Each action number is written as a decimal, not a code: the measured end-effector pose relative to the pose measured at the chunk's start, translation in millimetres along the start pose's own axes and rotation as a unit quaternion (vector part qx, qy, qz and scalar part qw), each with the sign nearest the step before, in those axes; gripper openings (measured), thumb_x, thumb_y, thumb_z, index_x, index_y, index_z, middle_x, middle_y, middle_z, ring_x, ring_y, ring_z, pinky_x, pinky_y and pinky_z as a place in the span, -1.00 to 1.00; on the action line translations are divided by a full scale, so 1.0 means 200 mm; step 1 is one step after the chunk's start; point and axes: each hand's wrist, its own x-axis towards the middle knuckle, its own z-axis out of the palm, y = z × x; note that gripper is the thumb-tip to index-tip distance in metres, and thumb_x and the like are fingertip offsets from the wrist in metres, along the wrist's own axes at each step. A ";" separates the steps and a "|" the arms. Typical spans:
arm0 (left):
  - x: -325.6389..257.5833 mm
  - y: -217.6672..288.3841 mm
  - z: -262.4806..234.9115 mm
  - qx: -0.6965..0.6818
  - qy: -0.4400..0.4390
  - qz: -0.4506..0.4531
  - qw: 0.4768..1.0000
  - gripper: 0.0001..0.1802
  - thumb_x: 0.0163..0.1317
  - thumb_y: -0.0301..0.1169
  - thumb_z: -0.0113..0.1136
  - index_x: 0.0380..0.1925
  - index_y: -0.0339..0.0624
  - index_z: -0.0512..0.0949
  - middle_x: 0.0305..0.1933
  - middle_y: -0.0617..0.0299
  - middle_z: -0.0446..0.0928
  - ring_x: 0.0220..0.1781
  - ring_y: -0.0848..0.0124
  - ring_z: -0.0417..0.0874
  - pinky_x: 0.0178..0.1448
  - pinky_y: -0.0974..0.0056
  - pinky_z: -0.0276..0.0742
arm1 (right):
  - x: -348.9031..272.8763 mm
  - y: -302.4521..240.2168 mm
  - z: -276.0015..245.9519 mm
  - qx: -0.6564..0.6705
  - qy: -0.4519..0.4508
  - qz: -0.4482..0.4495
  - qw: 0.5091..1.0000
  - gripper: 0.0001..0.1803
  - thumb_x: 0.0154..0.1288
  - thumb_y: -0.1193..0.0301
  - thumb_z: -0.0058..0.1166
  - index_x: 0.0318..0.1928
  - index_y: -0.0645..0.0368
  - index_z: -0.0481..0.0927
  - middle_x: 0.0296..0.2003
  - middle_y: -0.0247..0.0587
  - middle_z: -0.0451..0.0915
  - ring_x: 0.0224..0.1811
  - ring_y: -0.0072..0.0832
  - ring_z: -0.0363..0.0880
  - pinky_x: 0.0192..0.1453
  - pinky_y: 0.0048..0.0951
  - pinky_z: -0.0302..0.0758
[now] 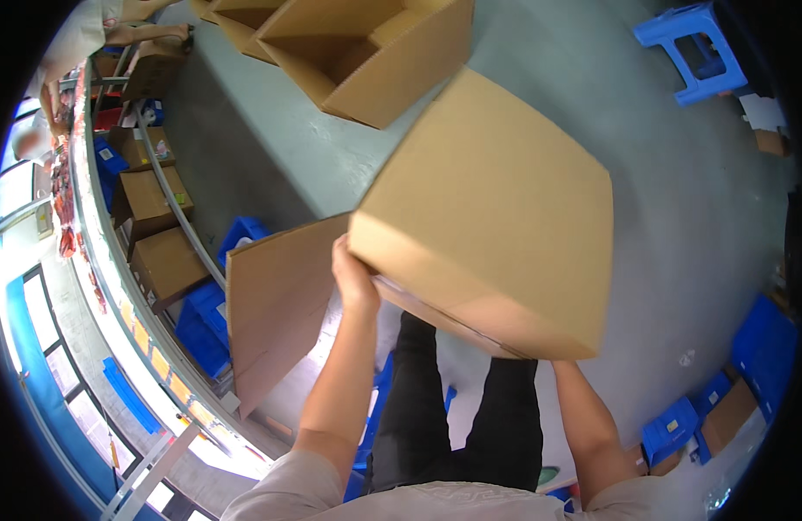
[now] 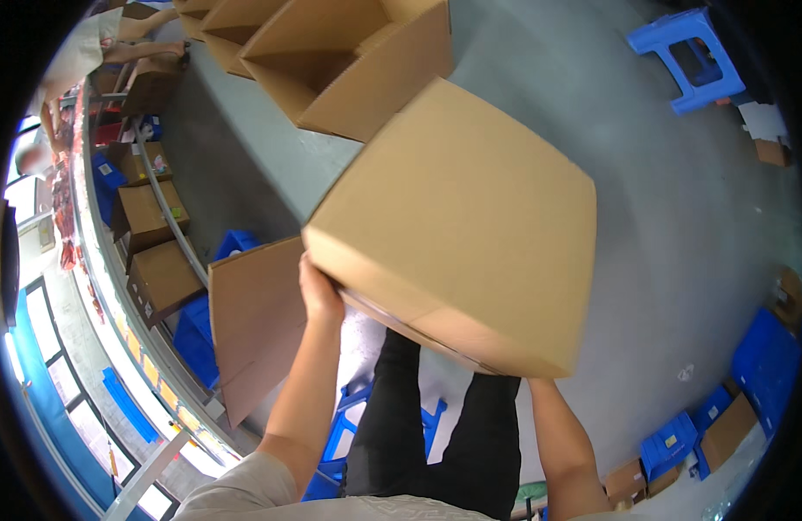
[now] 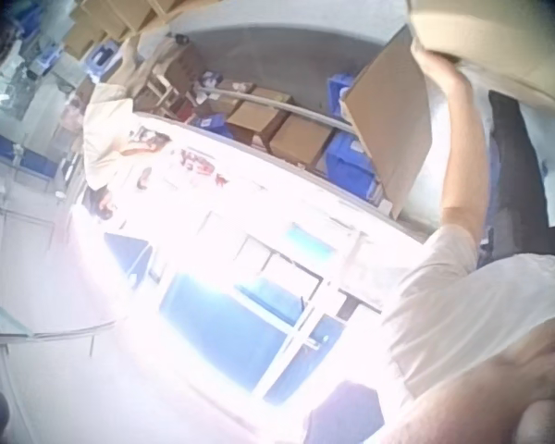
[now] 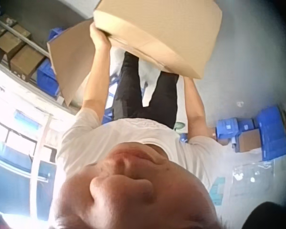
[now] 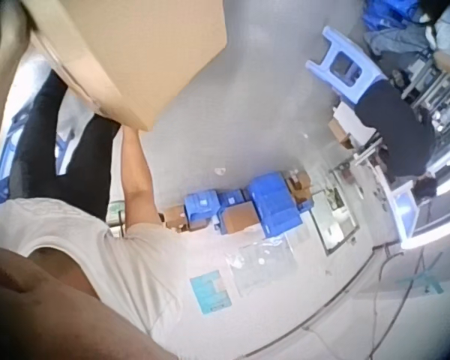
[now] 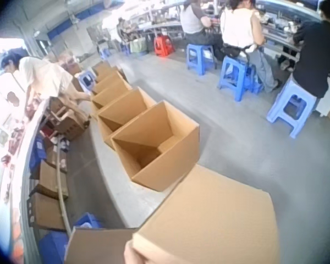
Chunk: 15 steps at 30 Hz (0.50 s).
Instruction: The person assembles several cardboard boxes by taping their bottoms with a handheld tape dispenser.
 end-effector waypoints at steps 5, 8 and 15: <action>-0.03 0.14 0.36 0.095 -0.081 0.119 0.985 -0.54 0.44 -0.14 -0.21 -0.04 -0.31 0.49 -0.07 0.16 0.54 0.00 0.39 0.48 0.17 0.30 0.32 | 0.05 0.09 -0.17 -0.053 0.026 -0.072 0.996 -0.58 0.33 0.27 -0.03 0.08 0.30 0.38 -0.12 -0.03 0.57 -0.03 -0.25 0.54 -0.03 -0.27 0.48; -0.16 0.27 0.52 0.010 -0.136 0.121 0.983 -0.47 0.45 -0.06 -0.25 -0.02 -0.32 0.48 -0.03 0.14 0.53 0.04 0.35 0.48 0.19 0.29 0.32 | 0.17 0.19 -0.47 -0.108 0.063 -0.104 0.987 -0.58 0.33 0.27 -0.03 0.08 0.31 0.38 -0.12 -0.03 0.57 -0.03 -0.24 0.54 -0.02 -0.27 0.47; 0.31 -0.06 -0.38 -0.226 -0.227 -0.032 0.947 -0.51 0.46 -0.08 -0.26 -0.05 -0.32 0.44 -0.09 0.12 0.55 -0.05 0.31 0.54 0.10 0.16 0.43 | 0.03 0.13 -0.22 -0.173 0.097 -0.189 0.962 -0.58 0.34 0.28 -0.03 0.08 0.32 0.37 -0.12 -0.01 0.57 -0.03 -0.22 0.54 -0.02 -0.26 0.47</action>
